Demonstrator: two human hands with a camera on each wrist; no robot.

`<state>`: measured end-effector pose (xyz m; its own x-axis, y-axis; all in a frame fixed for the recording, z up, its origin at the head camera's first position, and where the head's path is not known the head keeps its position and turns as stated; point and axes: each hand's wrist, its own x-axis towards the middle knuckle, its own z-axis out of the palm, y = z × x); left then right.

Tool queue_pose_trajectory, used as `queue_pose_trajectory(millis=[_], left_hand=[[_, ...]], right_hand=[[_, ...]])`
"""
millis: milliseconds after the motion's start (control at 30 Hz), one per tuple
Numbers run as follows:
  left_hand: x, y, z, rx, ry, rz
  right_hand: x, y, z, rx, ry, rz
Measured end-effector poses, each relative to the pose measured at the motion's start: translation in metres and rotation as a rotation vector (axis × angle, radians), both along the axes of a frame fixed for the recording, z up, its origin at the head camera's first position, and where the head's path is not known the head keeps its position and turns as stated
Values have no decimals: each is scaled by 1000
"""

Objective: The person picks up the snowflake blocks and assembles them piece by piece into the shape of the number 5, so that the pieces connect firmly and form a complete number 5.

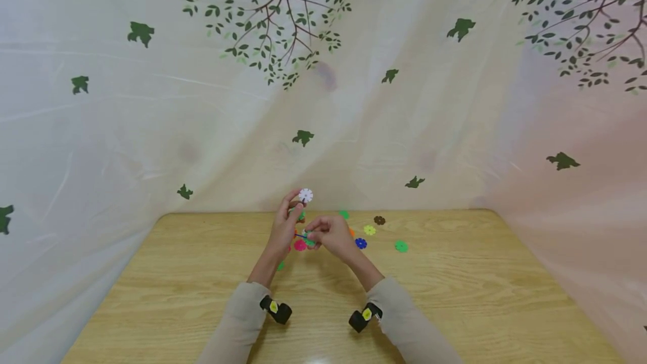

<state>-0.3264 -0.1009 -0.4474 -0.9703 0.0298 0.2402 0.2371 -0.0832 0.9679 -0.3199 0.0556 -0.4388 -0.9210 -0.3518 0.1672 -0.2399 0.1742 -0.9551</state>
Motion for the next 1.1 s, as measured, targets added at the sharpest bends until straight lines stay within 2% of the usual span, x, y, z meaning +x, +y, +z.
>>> queue_pose_trajectory(millis=[200,367,533,700,933,1100], left_hand=[[2,1,2,-11,-6,-7],[4,3,4,-46,26,-14],[3,4,5,-15,37,3],[2,1,8,53,42,-15],[2,-5,10,106,31,-30],[4,-7,11,132,12,-63]], right_hand=[[3,-1,4,-6,6,-19],[0,1,3,-30,-7,-15],[-5,7,4,-27,-10,50],[-7,15,9,-21,-45,123],[-8,18,10,-32,-100,134],[-9,20,9,-14,-90,131]])
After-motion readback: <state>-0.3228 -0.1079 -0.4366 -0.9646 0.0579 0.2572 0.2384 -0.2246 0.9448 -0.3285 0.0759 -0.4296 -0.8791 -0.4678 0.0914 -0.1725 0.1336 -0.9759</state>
